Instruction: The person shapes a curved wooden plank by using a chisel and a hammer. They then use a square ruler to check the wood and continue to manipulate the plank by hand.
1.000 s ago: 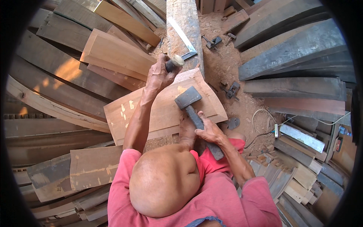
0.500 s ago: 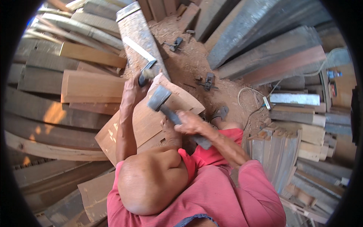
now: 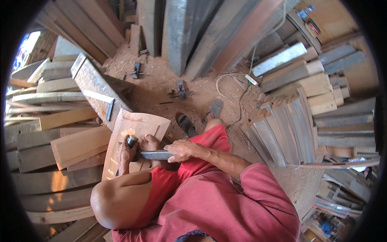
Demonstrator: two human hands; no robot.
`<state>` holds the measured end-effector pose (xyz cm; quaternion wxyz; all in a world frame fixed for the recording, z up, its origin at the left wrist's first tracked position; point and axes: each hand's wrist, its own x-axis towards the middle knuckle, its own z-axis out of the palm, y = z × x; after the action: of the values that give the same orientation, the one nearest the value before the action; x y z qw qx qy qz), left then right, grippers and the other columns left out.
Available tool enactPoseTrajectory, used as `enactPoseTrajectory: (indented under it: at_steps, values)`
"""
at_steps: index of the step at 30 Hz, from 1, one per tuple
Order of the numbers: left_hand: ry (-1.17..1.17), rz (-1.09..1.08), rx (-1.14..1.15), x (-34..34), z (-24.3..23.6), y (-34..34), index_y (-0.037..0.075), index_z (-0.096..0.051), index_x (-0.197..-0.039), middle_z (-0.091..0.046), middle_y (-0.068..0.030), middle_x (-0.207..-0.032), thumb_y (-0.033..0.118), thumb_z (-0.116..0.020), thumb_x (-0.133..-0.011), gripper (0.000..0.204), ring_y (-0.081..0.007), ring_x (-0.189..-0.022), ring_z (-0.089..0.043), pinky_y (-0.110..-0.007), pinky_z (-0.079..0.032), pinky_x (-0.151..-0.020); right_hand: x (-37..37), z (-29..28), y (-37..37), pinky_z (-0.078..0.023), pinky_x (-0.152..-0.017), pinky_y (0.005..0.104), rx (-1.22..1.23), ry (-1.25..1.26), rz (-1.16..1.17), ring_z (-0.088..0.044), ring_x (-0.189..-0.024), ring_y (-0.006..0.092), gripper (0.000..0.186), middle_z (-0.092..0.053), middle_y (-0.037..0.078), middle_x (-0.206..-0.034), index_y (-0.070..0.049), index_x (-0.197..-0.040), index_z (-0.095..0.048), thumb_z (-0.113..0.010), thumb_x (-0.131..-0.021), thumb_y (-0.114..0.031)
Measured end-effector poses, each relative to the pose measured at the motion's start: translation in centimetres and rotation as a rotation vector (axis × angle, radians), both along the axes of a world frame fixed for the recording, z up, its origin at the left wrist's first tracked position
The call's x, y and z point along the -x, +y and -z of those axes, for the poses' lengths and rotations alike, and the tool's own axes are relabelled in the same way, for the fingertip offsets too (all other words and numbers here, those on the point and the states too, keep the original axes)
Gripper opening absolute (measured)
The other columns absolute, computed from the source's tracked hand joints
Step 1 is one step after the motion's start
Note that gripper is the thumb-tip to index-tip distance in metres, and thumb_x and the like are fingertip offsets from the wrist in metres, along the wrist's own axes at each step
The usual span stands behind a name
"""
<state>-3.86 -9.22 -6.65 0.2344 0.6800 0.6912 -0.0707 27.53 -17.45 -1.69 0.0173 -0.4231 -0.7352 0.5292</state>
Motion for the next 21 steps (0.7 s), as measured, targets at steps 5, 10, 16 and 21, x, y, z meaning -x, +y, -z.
enactPoseTrajectory:
  at_steps: [5, 10, 16, 21]
  values:
    - [0.068, -0.002, -0.114, 2.2, 1.6, -0.4, 0.013, -0.066, -0.127, -0.069, -0.0258, -0.109, 0.039, -0.077, -0.084, 0.052, -0.0434, -0.106, -0.065, -0.049, -0.052, -0.090, 2.5, 3.5, 2.9, -0.055, -0.080, 0.0500, -0.225, 0.224, 0.288, -0.071, -0.086, 0.0399, 0.037, -0.072, 0.022, -0.088, -0.002, -0.092, -0.072, -0.073, -0.082, -0.037]
    - [0.055, -0.002, -0.111, 2.6, 0.6, 0.3, 0.011, -0.066, -0.125, -0.070, -0.0244, -0.107, 0.038, -0.076, -0.085, 0.050, -0.0418, -0.105, -0.067, -0.048, -0.053, -0.089, 5.5, 4.6, 6.9, -0.054, -0.084, 0.0503, -0.193, 0.094, 0.336, -0.070, -0.089, 0.0405, 0.028, -0.073, 0.021, -0.092, -0.005, -0.091, -0.073, -0.069, -0.084, -0.032]
    - [0.033, -0.145, -0.061, 6.1, -0.8, -0.7, 0.009, -0.066, -0.123, -0.071, -0.0228, -0.106, 0.037, -0.075, -0.086, 0.047, -0.0398, -0.103, -0.069, -0.047, -0.053, -0.087, 2.8, 3.0, 7.8, -0.055, -0.081, 0.0489, -0.360, 0.200, 0.392, -0.070, -0.087, 0.0400, 0.023, -0.072, 0.021, -0.092, -0.004, -0.092, -0.072, -0.063, -0.088, -0.025]
    - [-0.070, -0.258, 0.040, 7.7, -1.2, -2.0, 0.007, -0.066, -0.121, -0.072, -0.0215, -0.104, 0.035, -0.074, -0.087, 0.045, -0.0381, -0.101, -0.070, -0.046, -0.053, -0.085, -5.1, 10.5, 15.1, -0.055, -0.081, 0.0441, -0.222, 0.216, 0.760, -0.071, -0.090, 0.0356, 0.024, -0.073, 0.019, -0.094, -0.003, -0.095, -0.071, -0.058, -0.093, -0.022]
